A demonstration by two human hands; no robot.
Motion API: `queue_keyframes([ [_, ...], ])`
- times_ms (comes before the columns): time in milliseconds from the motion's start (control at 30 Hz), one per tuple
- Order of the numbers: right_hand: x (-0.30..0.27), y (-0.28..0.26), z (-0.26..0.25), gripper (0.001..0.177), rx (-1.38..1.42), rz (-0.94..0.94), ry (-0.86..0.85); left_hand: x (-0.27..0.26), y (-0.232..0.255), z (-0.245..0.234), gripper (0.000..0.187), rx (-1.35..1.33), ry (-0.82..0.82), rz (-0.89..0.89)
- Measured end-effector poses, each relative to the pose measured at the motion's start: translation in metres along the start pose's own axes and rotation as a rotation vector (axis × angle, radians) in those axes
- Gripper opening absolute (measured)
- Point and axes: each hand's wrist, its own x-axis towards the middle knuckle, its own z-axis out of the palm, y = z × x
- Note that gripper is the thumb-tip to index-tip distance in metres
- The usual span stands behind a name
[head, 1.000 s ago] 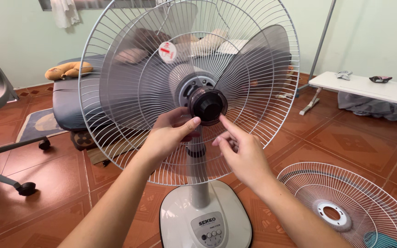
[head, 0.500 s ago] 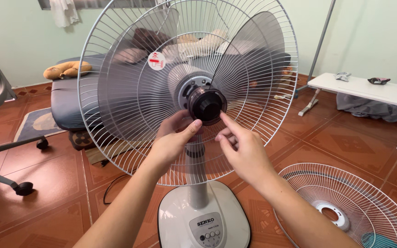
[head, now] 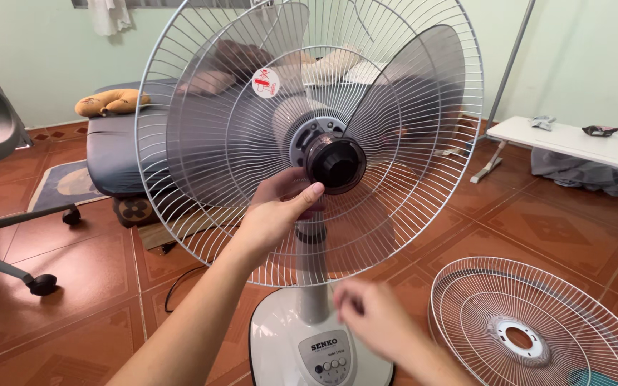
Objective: The person disassembles a standing electric fan by removing the front grille, the central hub cap, the fan blades, and the rear grille. The components are placed on the floor as they are removed.
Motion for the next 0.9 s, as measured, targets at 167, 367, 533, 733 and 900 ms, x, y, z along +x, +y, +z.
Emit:
queue_keyframes([
  [167,0.016,0.092,0.035,0.037,-0.082,0.283,-0.032,0.0,0.002,0.0,0.054,0.042,0.009,-0.04],
  [367,0.072,0.166,0.085,0.082,-0.114,0.215,0.269,0.004,-0.001,0.0,0.055,-0.006,0.007,-0.006],
  [533,0.116,0.164,0.12,0.068,-0.108,0.302,0.12,0.003,-0.006,0.0,0.055,0.038,0.031,-0.002],
  [733,0.148,0.15,0.15,0.096,-0.055,-0.074,0.44,0.012,-0.012,-0.006,0.053,0.076,0.02,0.054],
  [900,0.156,0.143,0.154,0.117,-0.022,0.243,0.424,0.013,-0.012,-0.003,0.051,0.069,0.052,0.028],
])
